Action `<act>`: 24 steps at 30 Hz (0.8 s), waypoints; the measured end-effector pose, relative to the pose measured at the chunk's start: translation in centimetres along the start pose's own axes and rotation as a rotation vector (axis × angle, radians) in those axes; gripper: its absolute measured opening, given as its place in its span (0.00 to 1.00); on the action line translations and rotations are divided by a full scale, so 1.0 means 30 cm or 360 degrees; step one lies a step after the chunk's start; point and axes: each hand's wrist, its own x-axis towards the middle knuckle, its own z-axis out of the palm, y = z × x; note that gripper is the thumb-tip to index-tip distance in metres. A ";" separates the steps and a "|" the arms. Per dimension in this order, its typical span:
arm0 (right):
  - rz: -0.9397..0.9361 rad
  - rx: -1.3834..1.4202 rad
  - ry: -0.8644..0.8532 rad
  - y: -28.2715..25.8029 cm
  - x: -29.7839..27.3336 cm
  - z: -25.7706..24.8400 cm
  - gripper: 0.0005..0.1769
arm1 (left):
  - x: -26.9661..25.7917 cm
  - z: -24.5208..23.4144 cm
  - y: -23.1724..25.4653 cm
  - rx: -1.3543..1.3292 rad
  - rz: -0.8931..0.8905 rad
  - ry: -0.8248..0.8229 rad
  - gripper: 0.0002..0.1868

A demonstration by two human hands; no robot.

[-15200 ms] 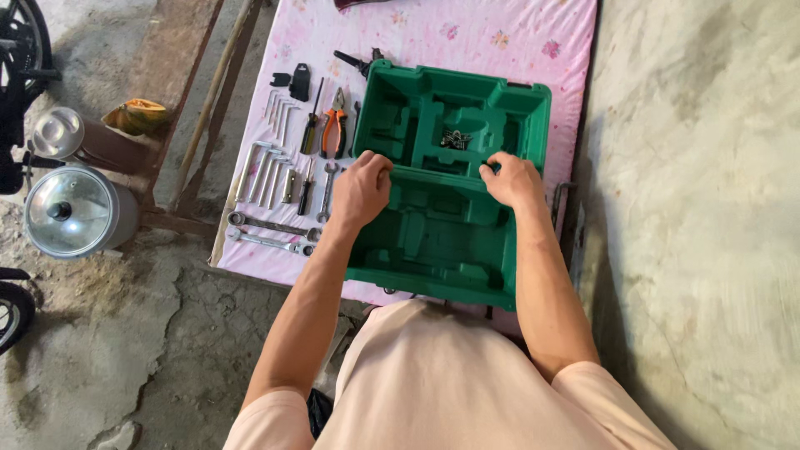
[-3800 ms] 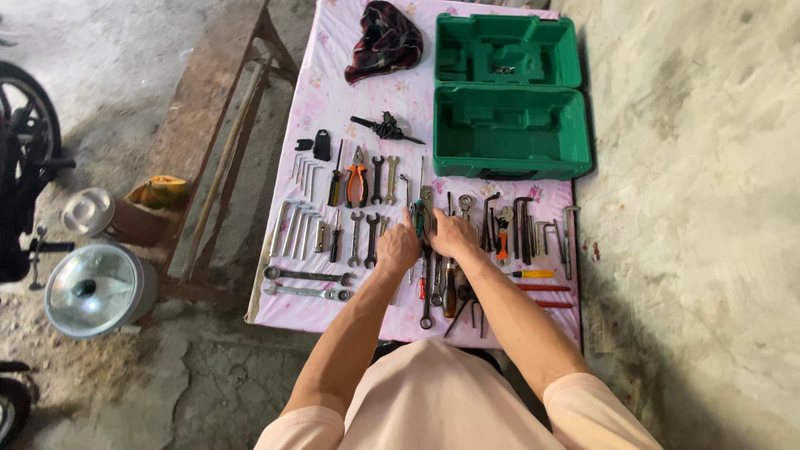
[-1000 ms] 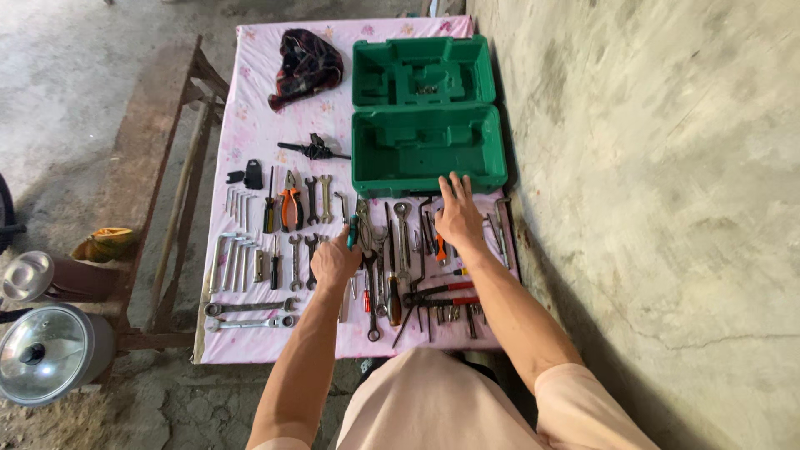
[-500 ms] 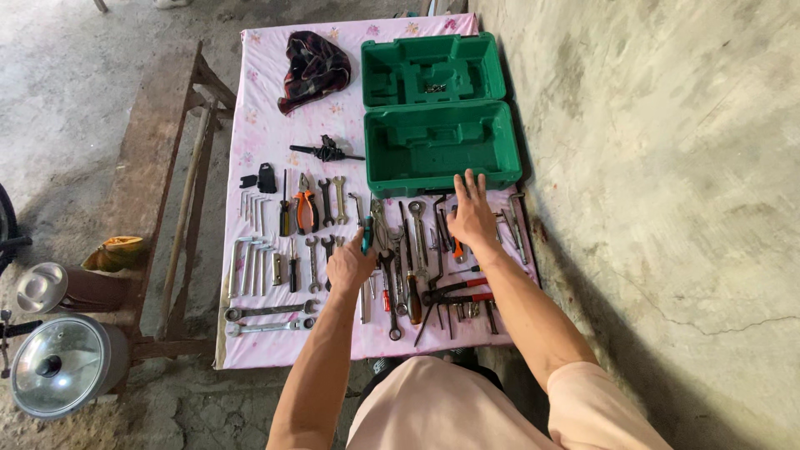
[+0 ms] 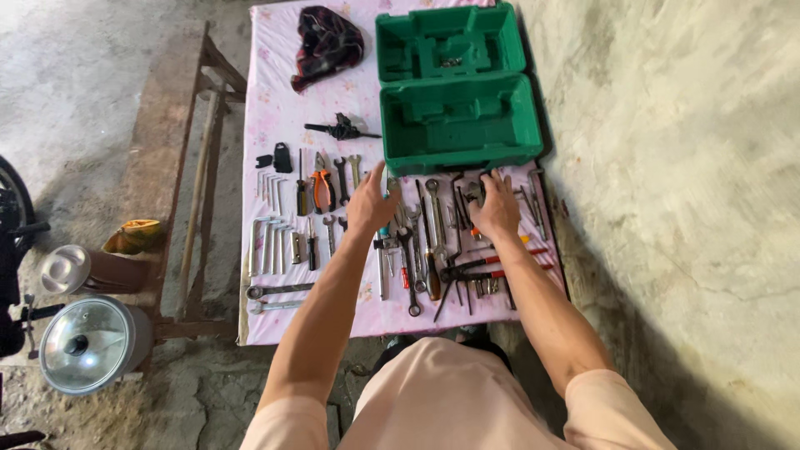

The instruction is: The person opens a green toolbox and arranges various hand tools on a pink cloth laid on a wooden table. They handle wrenches, screwdrivers, pliers, and sockets, moving them into rows and occasionally inspecting or adjusting them. The toolbox remains open beside the arranged tools throughout the clip.

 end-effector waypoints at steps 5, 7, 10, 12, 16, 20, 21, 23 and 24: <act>-0.0038 0.0020 0.0176 0.135 -0.051 0.004 0.30 | 0.052 0.099 0.153 0.0075 0.0515 0.0053 0.37; 0.0071 -0.0004 0.0210 0.209 -0.074 -0.004 0.28 | 0.017 0.179 0.183 0.0042 0.0426 -0.0107 0.30; 0.0289 -0.0028 0.0217 0.335 -0.098 0.001 0.25 | -0.055 0.287 0.196 0.0006 0.0573 -0.0278 0.32; 0.0304 -0.0098 0.0255 0.416 -0.112 0.007 0.21 | -0.104 0.344 0.210 0.0104 0.0714 -0.0383 0.34; 0.0220 -0.0118 0.0323 0.491 -0.131 0.025 0.19 | -0.171 0.404 0.237 0.0349 0.0605 -0.0736 0.35; 0.0213 -0.0032 0.0291 0.474 -0.137 0.024 0.17 | -0.232 0.429 0.218 0.0407 0.0615 -0.0612 0.37; 0.0202 -0.0022 0.0272 0.462 -0.132 0.014 0.16 | -0.245 0.434 0.213 0.0400 0.0616 -0.0593 0.38; 0.0117 0.0001 0.0304 0.437 -0.105 -0.013 0.15 | -0.251 0.443 0.209 0.0386 0.0623 -0.0548 0.38; 0.0081 0.0014 0.0314 0.427 -0.105 -0.022 0.15 | -0.257 0.448 0.205 0.0382 0.0613 -0.0537 0.37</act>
